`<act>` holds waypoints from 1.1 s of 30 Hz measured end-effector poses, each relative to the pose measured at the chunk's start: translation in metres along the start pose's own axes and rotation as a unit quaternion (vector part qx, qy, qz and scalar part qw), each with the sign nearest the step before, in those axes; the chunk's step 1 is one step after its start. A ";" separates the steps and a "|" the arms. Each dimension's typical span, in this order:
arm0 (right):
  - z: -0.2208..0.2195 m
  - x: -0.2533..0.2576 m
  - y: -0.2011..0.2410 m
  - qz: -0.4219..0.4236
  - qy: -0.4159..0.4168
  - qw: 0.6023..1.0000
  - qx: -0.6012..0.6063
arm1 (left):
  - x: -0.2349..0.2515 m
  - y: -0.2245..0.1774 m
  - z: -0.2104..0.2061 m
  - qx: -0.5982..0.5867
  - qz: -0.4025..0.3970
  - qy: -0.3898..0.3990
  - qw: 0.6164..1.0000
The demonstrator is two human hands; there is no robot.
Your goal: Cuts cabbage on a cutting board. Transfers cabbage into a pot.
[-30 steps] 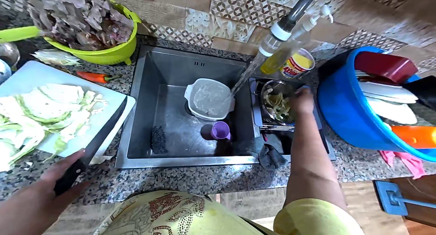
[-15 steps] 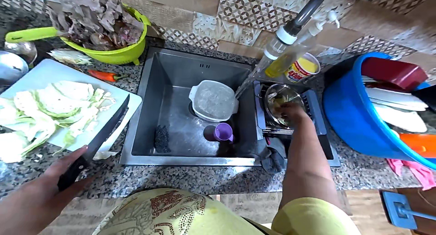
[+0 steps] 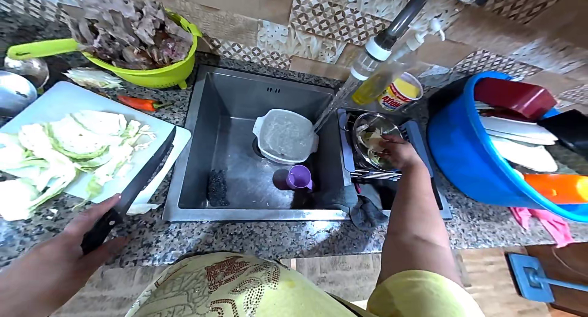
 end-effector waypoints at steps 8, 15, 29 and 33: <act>0.004 -0.015 0.004 0.080 -0.011 0.984 0.160 | -0.007 0.021 -0.003 -0.014 -0.039 -0.023 0.999; 0.006 -0.021 0.009 0.067 -0.022 0.977 0.203 | -0.014 0.034 -0.005 -0.027 -0.031 -0.013 0.999; 0.004 -0.055 0.024 -0.010 -0.083 0.938 0.338 | 0.023 0.018 0.006 -0.010 -0.074 0.044 0.996; 0.002 -0.062 0.027 -0.031 -0.125 0.952 0.280 | 0.029 0.025 0.009 -0.008 -0.106 0.033 0.994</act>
Point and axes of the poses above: each hand's wrist, its own x-axis towards the middle knuckle, its own z-axis out of the back of the hand, y = z × x, the point moved 3 cm from there along x, towards the middle knuckle, and after that the axes turned 14 degrees about -y, right-handed, at the moved point
